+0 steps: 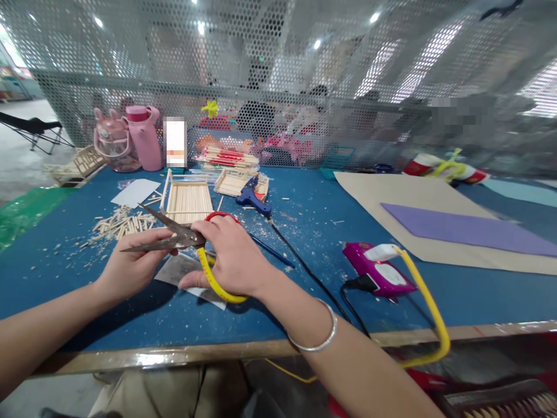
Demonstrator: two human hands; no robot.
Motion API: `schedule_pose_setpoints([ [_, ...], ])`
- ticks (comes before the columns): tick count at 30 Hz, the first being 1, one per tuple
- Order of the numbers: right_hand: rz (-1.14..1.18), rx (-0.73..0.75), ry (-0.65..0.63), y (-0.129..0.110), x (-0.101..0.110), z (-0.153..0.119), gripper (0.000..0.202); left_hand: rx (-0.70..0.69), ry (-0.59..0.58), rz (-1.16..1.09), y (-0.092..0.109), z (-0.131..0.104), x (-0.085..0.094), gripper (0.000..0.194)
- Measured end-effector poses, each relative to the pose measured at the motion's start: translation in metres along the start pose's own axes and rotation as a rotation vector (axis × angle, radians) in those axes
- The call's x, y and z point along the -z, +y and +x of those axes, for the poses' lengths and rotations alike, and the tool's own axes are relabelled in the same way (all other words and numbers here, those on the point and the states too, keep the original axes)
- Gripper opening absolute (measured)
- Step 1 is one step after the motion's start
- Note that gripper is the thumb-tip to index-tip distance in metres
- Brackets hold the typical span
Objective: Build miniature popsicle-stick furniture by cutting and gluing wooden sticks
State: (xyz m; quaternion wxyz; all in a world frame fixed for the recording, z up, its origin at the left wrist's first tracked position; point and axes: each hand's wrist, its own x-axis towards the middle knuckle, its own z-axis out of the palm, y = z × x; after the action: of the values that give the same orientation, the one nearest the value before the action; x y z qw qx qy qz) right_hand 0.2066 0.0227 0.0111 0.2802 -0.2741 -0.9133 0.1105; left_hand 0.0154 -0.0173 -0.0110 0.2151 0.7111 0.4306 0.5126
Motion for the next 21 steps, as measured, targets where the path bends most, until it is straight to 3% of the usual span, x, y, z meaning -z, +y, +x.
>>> schedule_pose_setpoints([
  [5,-0.008,-0.006,-0.025,-0.002,0.0007,-0.0003,0.084,-0.083,-0.045,0.046,0.0012,0.0005,0.0023,0.031],
  [10,-0.032,0.011,-0.012,-0.0025,-0.0016,-0.0014,0.09,-0.163,-0.006,0.09,0.0007,0.0003,0.0026,0.028],
  [21,-0.092,0.028,0.017,-0.0038,-0.0038,-0.0026,0.078,-0.21,0.073,0.125,-0.0035,-0.0043,-0.0008,0.035],
])
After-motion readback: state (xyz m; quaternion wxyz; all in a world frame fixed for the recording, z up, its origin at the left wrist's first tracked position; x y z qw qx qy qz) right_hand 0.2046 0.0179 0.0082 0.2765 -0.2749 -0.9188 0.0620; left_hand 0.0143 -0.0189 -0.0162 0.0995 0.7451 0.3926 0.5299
